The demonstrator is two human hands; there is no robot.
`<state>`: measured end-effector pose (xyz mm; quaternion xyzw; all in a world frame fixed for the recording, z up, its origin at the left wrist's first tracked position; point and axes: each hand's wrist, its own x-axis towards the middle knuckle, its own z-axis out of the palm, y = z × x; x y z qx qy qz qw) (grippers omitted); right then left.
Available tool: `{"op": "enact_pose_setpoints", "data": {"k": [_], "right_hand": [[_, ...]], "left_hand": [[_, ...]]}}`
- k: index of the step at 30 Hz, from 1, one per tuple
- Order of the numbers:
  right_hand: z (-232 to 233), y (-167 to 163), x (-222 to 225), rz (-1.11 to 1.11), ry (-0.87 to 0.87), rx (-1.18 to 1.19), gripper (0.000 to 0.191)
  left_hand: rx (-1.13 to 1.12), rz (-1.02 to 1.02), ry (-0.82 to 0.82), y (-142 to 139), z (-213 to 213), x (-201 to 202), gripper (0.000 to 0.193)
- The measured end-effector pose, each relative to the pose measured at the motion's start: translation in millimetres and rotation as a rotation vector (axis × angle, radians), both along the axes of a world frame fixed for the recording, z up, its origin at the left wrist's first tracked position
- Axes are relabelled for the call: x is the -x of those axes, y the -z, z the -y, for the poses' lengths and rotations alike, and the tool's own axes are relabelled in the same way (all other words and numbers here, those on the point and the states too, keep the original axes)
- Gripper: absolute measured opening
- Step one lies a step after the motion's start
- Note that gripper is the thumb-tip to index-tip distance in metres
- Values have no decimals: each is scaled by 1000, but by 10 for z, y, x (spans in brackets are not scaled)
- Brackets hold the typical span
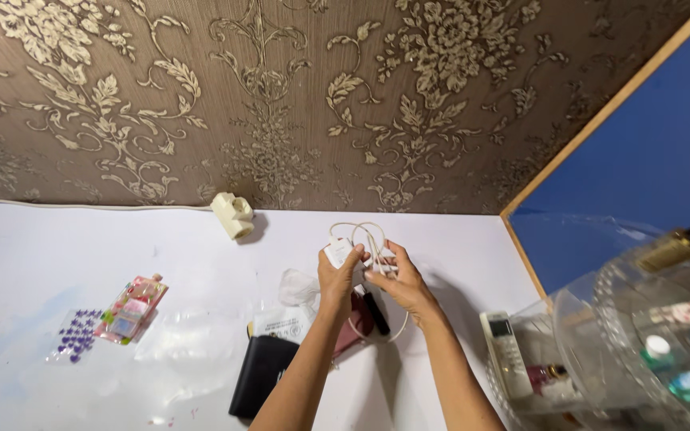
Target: The person empties a bedroom vanity drawer, placing cosmetics, bottles, a phone case, a wallet, a pouch and cables onto the desk above, then sorts through the items and unwinds tangled charging cables while rearranging contents back in the drawer.
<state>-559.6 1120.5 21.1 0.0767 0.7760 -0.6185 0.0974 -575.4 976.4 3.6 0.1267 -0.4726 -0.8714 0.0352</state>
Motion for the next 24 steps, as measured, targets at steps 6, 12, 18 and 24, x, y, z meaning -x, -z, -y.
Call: {"op": "enact_pose_setpoints", "data": {"k": [6,12,18,24], "right_hand": [[-236,319,553,-11,49,90,63],[-301,791,1202,-154,245,322,26],[-297,1057,1521,-137,302,220,23],[-269,1141,1613,-207,253,66,27]], "left_hand": [[-153,-26,-128,258,63,640,45],[-229,101,-129,515,88,1032,51],[-50,267,-125,781,4,1217,64],[106,191,-85,1021,-2,1180,64]]}}
